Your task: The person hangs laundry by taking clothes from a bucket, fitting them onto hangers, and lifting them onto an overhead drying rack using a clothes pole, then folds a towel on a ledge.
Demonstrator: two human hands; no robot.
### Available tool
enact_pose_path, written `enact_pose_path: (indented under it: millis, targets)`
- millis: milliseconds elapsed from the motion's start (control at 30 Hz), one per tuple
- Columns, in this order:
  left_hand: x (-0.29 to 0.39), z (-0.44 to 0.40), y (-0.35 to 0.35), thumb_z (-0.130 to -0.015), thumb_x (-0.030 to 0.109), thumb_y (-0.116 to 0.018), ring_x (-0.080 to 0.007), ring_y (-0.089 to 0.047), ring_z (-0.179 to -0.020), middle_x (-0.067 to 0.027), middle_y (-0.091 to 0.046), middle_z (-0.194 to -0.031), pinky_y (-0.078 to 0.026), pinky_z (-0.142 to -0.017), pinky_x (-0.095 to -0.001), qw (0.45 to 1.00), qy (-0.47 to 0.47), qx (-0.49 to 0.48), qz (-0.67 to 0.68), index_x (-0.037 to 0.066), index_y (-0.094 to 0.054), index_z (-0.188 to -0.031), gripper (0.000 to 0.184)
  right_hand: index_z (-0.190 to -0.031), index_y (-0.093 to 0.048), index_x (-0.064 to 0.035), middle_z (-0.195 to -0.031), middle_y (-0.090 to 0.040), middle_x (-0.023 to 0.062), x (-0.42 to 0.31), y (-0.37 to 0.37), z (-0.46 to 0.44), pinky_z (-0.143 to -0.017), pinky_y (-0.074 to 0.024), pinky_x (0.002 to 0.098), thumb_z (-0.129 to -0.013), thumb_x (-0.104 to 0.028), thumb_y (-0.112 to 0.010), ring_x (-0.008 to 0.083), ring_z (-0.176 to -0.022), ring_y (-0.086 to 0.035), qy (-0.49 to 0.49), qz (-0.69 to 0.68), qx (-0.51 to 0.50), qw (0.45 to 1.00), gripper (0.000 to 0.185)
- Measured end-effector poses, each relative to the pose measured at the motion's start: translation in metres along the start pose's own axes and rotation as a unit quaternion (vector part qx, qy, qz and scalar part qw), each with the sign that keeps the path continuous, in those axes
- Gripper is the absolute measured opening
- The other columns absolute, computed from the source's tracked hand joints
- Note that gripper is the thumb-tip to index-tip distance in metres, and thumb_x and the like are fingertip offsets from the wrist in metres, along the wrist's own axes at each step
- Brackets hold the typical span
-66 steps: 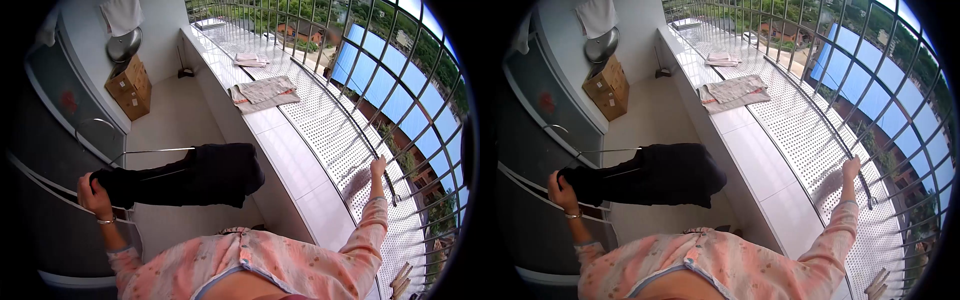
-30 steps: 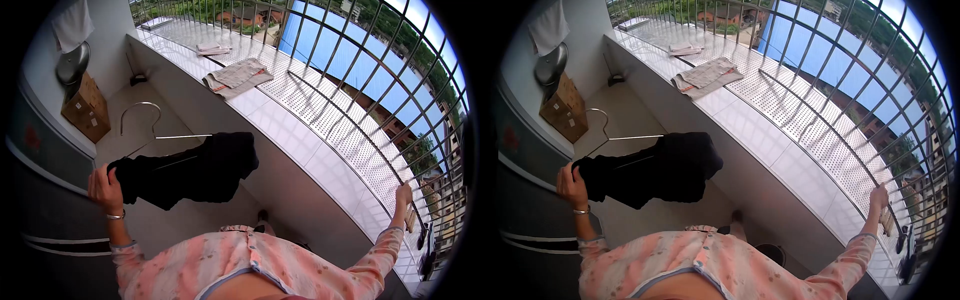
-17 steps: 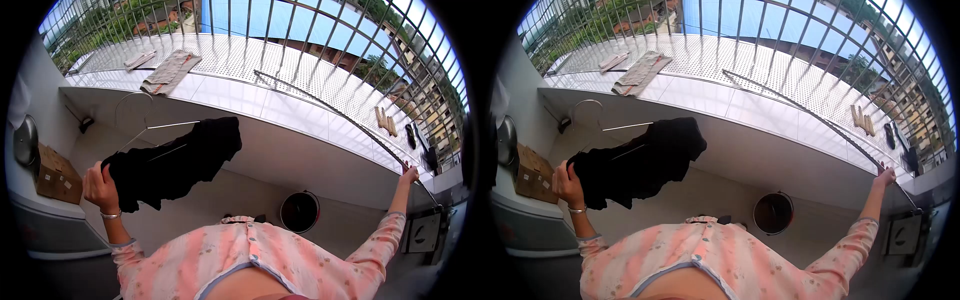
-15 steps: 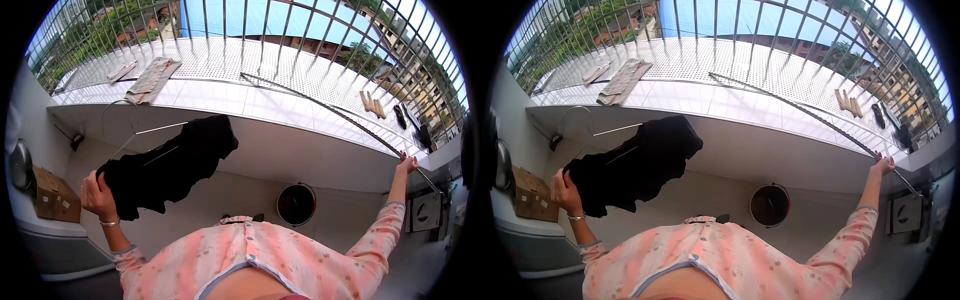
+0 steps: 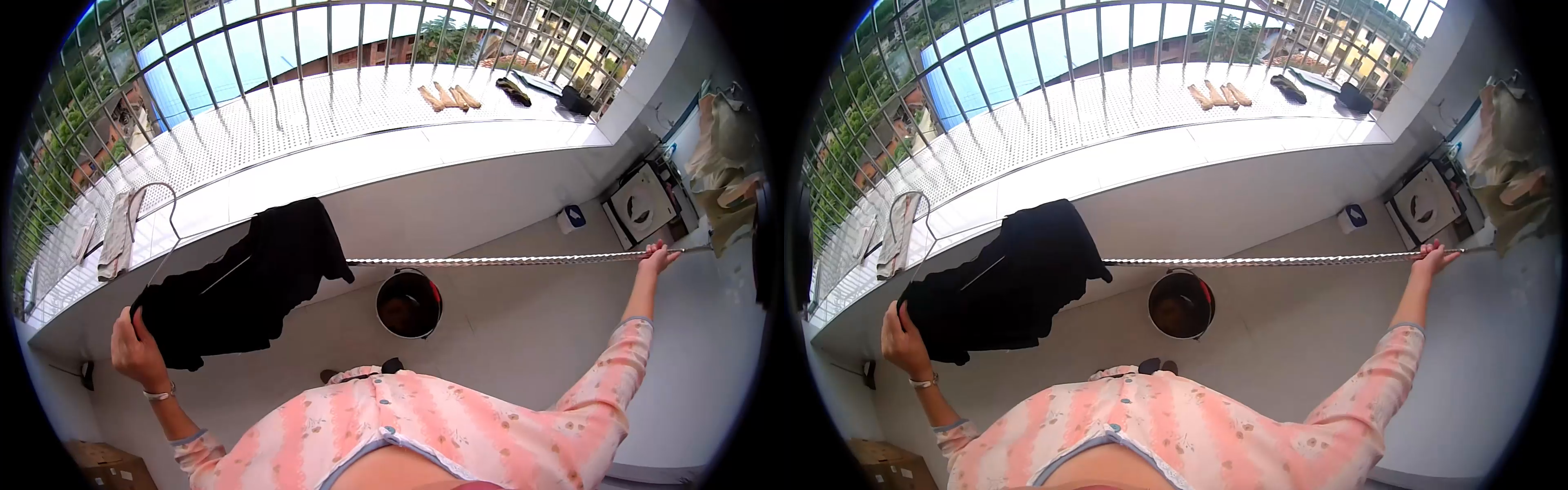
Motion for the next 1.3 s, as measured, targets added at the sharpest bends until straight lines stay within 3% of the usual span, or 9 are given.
enact_pose_path:
  millis: [100,300,500,633,700,933,1067,1200,1300]
  targets:
    - [0.037,-0.01,-0.006,-0.088,0.018,-0.066,-0.0262,-0.064,-0.069,-0.0081,-0.066,-0.082,-0.051,-0.061,-0.0344,0.999,-0.011,-0.016,0.029,0.006,-0.064,-0.094,0.014,-0.109,-0.034,-0.0038,-0.087,-0.054,0.0096,-0.011,0.054,-0.053,-0.035,-0.0338,0.0268,-0.095,-0.013,-0.039,0.0109,-0.047,-0.04,0.019,0.078,0.08,0.994,0.018]
    - [0.096,-0.045,-0.017,-0.089,0.018,-0.065,-0.0272,-0.065,-0.071,-0.0093,-0.067,-0.082,-0.051,-0.062,-0.0345,0.995,-0.034,-0.015,0.096,0.005,-0.064,-0.093,0.014,-0.101,-0.041,-0.0017,-0.082,-0.057,0.0091,-0.016,0.125,-0.079,-0.033,-0.0348,0.0294,-0.096,-0.027,-0.046,0.0143,-0.049,-0.047,0.112,0.261,0.149,0.947,0.027]
    - [0.147,-0.123,-0.014,-0.091,0.021,-0.062,-0.0261,-0.064,-0.062,-0.0091,-0.067,-0.079,-0.048,-0.055,-0.0337,0.987,-0.062,0.063,0.136,0.008,-0.065,-0.095,0.014,-0.105,-0.047,-0.0099,-0.064,-0.048,-0.0001,0.022,0.183,-0.082,-0.034,-0.0331,0.0268,-0.096,-0.029,-0.052,0.0099,-0.045,-0.044,0.209,0.365,0.039,0.906,0.021]
    - [0.173,-0.171,-0.023,-0.092,0.022,-0.062,-0.0226,-0.062,-0.056,-0.0078,-0.065,-0.071,-0.044,-0.05,-0.0316,0.972,-0.065,0.097,0.203,0.011,-0.065,-0.095,0.012,-0.103,-0.05,-0.0094,-0.056,-0.045,-0.0012,0.085,0.216,-0.012,-0.034,-0.0326,0.0263,-0.096,-0.025,-0.053,0.0095,-0.039,-0.042,0.156,0.443,-0.048,0.881,0.017]
    - [0.194,-0.192,-0.015,-0.091,0.022,-0.063,-0.0221,-0.059,-0.051,-0.0077,-0.063,-0.066,-0.042,-0.047,-0.0318,0.956,-0.102,0.136,0.238,0.011,-0.065,-0.094,0.012,-0.107,-0.049,-0.0061,-0.054,-0.045,-0.0021,0.04,0.156,0.102,-0.033,-0.032,0.0255,-0.097,-0.023,-0.051,0.0088,-0.037,-0.04,0.005,0.437,-0.139,0.889,0.02]
    - [0.263,-0.234,-0.006,-0.089,0.041,-0.061,-0.0162,-0.052,-0.038,-0.0019,-0.056,-0.05,-0.037,-0.037,-0.0262,0.941,-0.147,0.158,0.262,0.012,-0.062,-0.077,0.031,-0.139,-0.041,-0.0023,-0.058,-0.043,-0.0022,0.015,0.032,0.314,-0.033,-0.0304,0.023,-0.098,-0.013,-0.047,0.0041,-0.038,-0.036,-0.026,0.228,-0.5,0.835,0.043]
    - [0.27,-0.24,-0.027,-0.091,0.044,-0.056,-0.0141,-0.051,-0.036,-0.0015,-0.055,-0.048,-0.036,-0.035,-0.0245,0.947,-0.14,0.143,0.25,0.013,-0.064,-0.078,0.034,-0.137,-0.045,-0.0001,-0.061,-0.041,-0.0055,-0.014,0.001,0.342,-0.044,-0.03,0.0203,-0.096,-0.011,-0.05,0.0021,-0.05,-0.034,-0.148,0.122,-0.416,0.889,0.042]
    - [0.272,-0.241,-0.034,-0.092,0.044,-0.055,-0.0163,-0.053,-0.037,-0.0027,-0.056,-0.048,-0.036,-0.035,-0.0251,0.957,-0.122,0.089,0.249,0.013,-0.065,-0.079,0.035,-0.137,-0.044,0.0014,-0.062,-0.045,-0.0028,-0.012,-0.008,0.348,-0.047,-0.0326,0.0199,-0.095,-0.009,-0.052,0.0049,-0.051,-0.035,-0.032,0.161,-0.424,0.891,0.044]
    - [0.274,-0.242,-0.036,-0.092,0.044,-0.055,-0.0185,-0.055,-0.038,-0.004,-0.056,-0.047,-0.037,-0.036,-0.0259,0.962,-0.107,0.089,0.237,0.013,-0.065,-0.078,0.036,-0.138,-0.042,0.0024,-0.062,-0.047,0.0024,-0.025,-0.043,0.38,-0.049,-0.0355,0.0201,-0.093,-0.006,-0.055,0.0083,-0.05,-0.037,0.134,0.172,-0.557,0.801,0.047]
Point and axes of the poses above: each hand's wrist, its own z-axis away from the middle knuckle, its own y-axis out of the back of the hand, x = y × z, the point moved 3 cm from there along -z, towards the middle knuckle
